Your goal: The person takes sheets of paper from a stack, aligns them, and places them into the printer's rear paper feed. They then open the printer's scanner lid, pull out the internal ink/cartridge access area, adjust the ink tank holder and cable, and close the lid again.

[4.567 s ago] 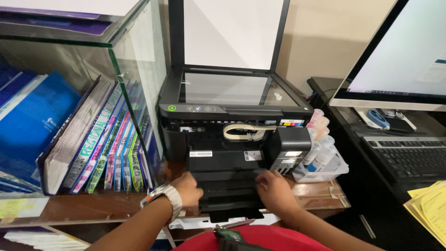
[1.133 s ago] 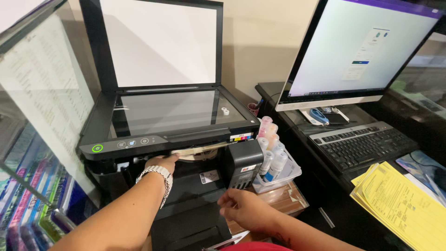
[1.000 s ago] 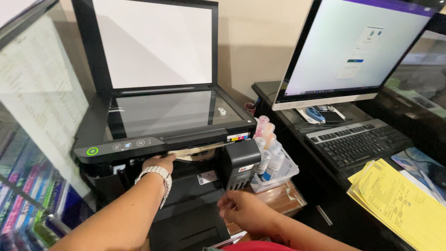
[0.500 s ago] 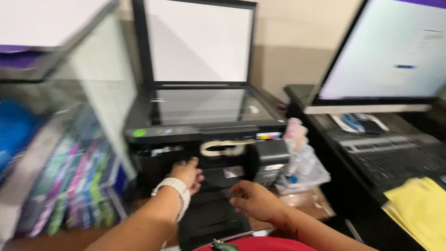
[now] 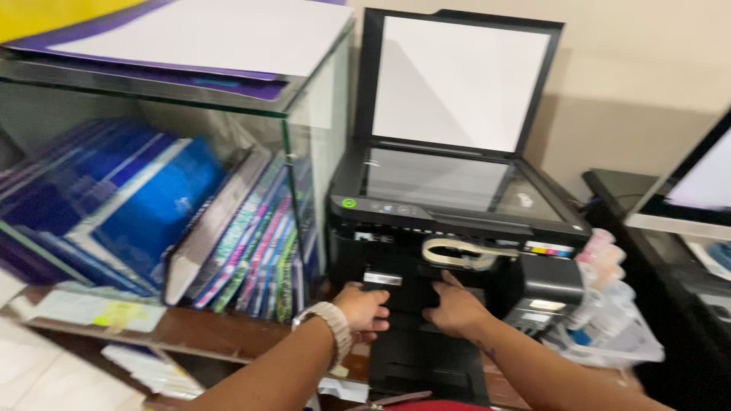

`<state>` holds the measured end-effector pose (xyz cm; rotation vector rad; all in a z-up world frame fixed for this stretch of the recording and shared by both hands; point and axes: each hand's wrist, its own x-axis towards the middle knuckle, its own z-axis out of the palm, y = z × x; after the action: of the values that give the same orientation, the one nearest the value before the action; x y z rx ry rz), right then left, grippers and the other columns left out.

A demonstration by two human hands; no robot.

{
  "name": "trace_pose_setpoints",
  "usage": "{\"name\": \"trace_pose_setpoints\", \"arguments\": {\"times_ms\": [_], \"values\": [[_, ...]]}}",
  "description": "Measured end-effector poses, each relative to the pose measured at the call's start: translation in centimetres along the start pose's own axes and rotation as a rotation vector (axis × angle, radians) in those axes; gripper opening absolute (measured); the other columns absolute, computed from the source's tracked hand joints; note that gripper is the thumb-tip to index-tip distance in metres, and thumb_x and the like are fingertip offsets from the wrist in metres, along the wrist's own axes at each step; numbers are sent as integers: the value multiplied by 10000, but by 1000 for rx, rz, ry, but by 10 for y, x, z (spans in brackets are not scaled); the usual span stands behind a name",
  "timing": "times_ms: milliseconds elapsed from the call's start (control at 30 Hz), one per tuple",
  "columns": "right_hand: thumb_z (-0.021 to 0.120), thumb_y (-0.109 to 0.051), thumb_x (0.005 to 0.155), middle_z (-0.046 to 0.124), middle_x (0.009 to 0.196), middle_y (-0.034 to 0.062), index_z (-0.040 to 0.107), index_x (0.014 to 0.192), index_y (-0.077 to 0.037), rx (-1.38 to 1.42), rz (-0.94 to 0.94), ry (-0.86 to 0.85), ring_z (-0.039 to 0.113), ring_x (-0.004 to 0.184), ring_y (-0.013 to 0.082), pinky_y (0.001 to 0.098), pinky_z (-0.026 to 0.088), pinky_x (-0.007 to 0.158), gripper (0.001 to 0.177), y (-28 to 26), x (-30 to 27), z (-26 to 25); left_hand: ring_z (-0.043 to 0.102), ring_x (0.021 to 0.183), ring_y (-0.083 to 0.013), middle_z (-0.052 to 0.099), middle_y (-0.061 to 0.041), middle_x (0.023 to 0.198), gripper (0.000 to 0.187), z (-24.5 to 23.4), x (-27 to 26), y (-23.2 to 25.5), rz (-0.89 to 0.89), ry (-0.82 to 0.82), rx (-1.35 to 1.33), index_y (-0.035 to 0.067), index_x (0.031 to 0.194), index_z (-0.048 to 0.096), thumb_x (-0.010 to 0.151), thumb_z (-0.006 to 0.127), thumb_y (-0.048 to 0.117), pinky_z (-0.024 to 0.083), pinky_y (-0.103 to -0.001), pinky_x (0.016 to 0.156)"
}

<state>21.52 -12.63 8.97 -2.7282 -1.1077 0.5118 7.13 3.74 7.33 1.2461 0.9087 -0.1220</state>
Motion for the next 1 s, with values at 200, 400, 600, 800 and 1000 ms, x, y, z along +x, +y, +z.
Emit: {"name": "trace_pose_setpoints", "arguments": {"times_ms": [200, 400, 600, 800, 1000], "values": [[733, -348, 889, -47, 1733, 87, 419, 1532, -114, -61, 124, -158, 330, 1523, 287, 350, 366, 1213, 752, -9, -18, -3, 703, 770, -153, 723, -51, 1130, 740, 1, -2, -4, -6, 28, 78, 218, 1583, 263, 961, 653, 309, 561, -362, 658], [757, -401, 880, 67, 1701, 223, 424, 1545, -137, -99, 94, -152, 365, 1496, 356, 342, 361, 1232, 789, -9, -31, 5, 687, 767, -147, 668, -60, 1283, 738, 4, -13, -11, 1, -11, 179, 313, 1592, 307, 940, 635, 198, 562, -366, 648], [749, -359, 863, 164, 1698, 110, 361, 1568, -191, -86, 106, -175, 300, 1534, 327, 402, 347, 1235, 822, -9, -50, 6, 676, 705, -156, 659, -99, 1327, 808, 8, -20, -8, -1, 19, 256, 331, 1616, 265, 931, 668, 184, 521, -361, 560], [744, -330, 887, 135, 1711, 78, 300, 1593, -207, -79, 124, -237, 236, 1557, 327, 409, 319, 1253, 843, -11, -57, -2, 646, 670, -153, 748, -167, 1281, 930, 19, -21, -6, 39, 10, 403, 312, 1651, 150, 903, 694, 209, 511, -341, 530], [746, -341, 886, 148, 1703, 95, 252, 1605, -200, -126, 84, -219, 252, 1544, 361, 394, 314, 1259, 884, -9, -60, 1, 745, 869, -174, 593, -99, 1436, 923, 19, -27, -20, -10, -70, 556, 325, 1645, 113, 928, 692, 257, 575, -343, 645]]}}
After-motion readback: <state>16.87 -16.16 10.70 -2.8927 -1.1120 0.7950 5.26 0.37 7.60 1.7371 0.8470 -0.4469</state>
